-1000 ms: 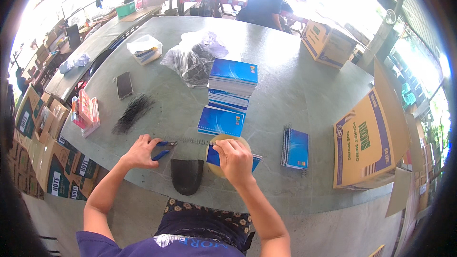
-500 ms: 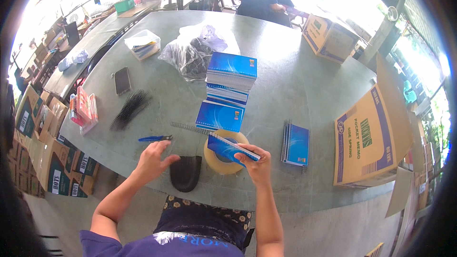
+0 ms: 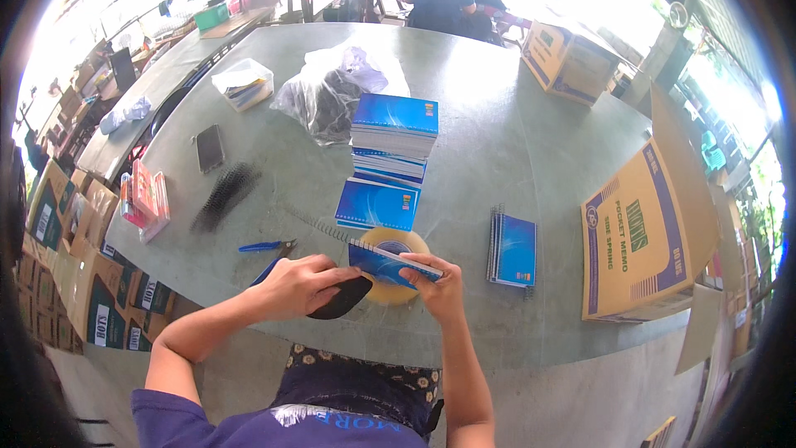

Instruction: The person assembles spiral-bound notebooks by inserting metal wire spirals into the punched holes of the covers and pages. They use pliers to bend and secure the spiral ends, then place each completed notebook into a clear plastic sleeve. The process is repeated for multiple notebooks.

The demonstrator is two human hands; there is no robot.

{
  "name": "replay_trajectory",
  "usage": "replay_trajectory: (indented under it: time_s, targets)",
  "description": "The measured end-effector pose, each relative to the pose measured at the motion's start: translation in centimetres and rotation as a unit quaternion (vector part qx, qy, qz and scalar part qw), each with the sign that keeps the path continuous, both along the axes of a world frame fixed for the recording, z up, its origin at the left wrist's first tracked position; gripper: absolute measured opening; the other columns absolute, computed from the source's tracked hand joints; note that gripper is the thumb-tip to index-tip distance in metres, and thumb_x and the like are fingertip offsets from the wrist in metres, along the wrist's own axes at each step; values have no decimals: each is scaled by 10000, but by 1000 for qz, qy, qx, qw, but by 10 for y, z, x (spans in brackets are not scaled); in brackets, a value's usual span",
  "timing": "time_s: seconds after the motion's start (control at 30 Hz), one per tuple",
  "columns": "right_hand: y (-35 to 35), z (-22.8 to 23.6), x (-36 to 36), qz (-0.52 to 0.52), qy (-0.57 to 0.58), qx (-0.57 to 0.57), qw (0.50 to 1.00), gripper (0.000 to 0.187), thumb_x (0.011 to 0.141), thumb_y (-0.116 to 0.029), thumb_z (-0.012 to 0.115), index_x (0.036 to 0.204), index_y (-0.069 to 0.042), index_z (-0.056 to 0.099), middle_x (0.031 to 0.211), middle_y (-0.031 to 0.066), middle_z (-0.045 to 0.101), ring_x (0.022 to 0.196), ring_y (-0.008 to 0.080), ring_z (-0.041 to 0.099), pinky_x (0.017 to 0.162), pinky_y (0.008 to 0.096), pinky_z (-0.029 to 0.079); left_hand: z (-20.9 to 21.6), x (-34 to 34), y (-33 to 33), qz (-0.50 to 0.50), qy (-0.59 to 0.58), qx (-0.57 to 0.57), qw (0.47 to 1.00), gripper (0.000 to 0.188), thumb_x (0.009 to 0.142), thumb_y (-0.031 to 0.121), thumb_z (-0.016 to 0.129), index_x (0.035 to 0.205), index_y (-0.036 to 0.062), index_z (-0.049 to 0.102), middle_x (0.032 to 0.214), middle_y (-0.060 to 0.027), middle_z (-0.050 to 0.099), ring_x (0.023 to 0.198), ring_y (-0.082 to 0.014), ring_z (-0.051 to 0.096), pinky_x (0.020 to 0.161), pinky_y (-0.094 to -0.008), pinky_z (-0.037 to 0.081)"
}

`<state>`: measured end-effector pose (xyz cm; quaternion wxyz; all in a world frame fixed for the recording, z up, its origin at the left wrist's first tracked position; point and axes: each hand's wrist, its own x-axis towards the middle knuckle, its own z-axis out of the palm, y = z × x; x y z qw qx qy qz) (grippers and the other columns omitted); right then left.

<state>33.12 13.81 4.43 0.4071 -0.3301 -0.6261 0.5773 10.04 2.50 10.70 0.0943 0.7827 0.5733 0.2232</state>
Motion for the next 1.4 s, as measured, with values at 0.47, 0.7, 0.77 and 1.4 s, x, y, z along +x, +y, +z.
replay_trajectory:
  time_s: [0.47,0.7,0.77,1.4]
  targets:
    - [-1,-6,-4,20,48,-22,998,243,756,-25,758,990,-2,698,907,49,697,810,91,614,746,221,500,3,20,11,-3,-41,66,997,463,722,-9,709,1168,85,629,924,-108,626,749,-239,642,661,-321,542]
    - [-7,4,7,31,-43,13,998,280,763,-26,750,1034,-21,680,923,36,689,830,82,609,748,224,487,12,31,20,21,-63,73,995,476,722,-7,718,1174,120,637,929,-108,632,743,-251,647,643,-338,543]
    - [-9,6,8,38,-41,10,998,281,783,-16,725,1060,-31,675,938,34,691,840,80,606,757,227,485,21,26,25,29,-112,142,983,486,750,27,697,1205,178,622,877,-89,615,687,-239,636,585,-341,548]
    - [-8,-8,8,78,3,13,997,279,847,24,633,1124,-5,636,1017,30,676,898,83,597,796,238,488,-4,41,21,-43,-136,52,988,399,745,72,711,1135,113,639,987,-128,636,826,-313,637,720,-354,539]
